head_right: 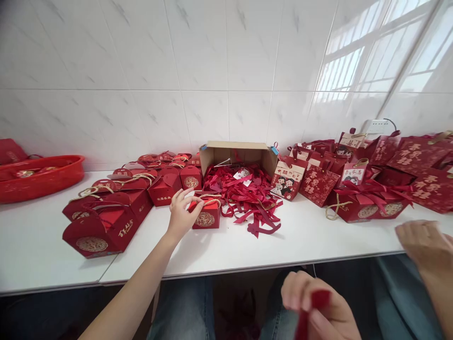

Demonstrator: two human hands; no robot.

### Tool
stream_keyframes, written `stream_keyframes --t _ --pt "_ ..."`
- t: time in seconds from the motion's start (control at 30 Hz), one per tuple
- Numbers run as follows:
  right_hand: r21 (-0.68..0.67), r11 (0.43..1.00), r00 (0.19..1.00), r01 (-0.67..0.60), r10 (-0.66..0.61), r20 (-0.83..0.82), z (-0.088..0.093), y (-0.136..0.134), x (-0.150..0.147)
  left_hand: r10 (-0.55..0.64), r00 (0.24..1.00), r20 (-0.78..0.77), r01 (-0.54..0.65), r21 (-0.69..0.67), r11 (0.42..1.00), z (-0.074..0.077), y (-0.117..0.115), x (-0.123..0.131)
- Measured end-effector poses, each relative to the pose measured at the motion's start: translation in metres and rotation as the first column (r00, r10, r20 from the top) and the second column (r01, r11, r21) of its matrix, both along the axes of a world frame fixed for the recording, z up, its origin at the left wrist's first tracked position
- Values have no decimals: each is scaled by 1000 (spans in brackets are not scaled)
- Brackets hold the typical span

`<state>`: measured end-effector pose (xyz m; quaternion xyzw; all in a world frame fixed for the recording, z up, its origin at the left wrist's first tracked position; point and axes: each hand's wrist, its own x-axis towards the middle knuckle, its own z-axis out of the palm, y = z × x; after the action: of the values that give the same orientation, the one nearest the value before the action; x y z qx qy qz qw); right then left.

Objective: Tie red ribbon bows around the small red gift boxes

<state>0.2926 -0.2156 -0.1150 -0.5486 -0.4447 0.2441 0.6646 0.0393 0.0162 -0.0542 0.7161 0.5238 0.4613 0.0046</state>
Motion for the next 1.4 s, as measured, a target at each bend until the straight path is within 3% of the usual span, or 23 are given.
stream_keyframes --t 0.1,0.17,0.23,0.37,0.47,0.53,0.67,0.77,0.87,0.97,1.1,1.23,1.4 --pt "10 987 978 -160 160 -131 29 12 -18 85 996 14 -85 9 996 0 2 2" --pt "33 972 946 -234 235 -223 38 15 -25 123 992 8 -123 -26 992 0 2 2" --pt "59 965 922 -255 261 -286 41 16 -29 83 997 5 -83 -65 994 1 0 2" --pt "99 950 854 -296 310 -418 39 18 -33 -153 988 31 156 -105 982 13 -19 3" --pt "137 930 791 -342 363 -492 37 19 -36 -491 871 20 491 -97 866 27 -37 2" --pt "152 918 766 -367 391 -511 38 20 -37 -572 820 15 572 -37 819 32 -38 -1" --pt "114 912 767 -394 395 -505 40 25 -40 -341 938 60 343 -31 939 21 -6 -9" --pt "104 892 757 -440 431 -492 40 33 -46 -325 942 80 335 -200 921 8 12 -15" --pt "98 897 764 -430 420 -489 38 45 -57 -343 939 -8 333 -217 917 2 -2 -19" --pt "12 934 855 -358 333 -398 38 59 -69 -286 948 -144 268 -129 955 4 -32 -24" --pt "-48 941 921 -335 316 -227 50 83 -82 -337 935 -113 331 -70 941 15 -54 -29" --pt "-115 884 885 -453 430 -178 69 115 -90 -462 885 -60 452 -132 882 26 -49 -26" --pt "-270 786 831 -557 524 -187 79 150 -93 -522 843 -131 486 -232 843 35 -50 -15"
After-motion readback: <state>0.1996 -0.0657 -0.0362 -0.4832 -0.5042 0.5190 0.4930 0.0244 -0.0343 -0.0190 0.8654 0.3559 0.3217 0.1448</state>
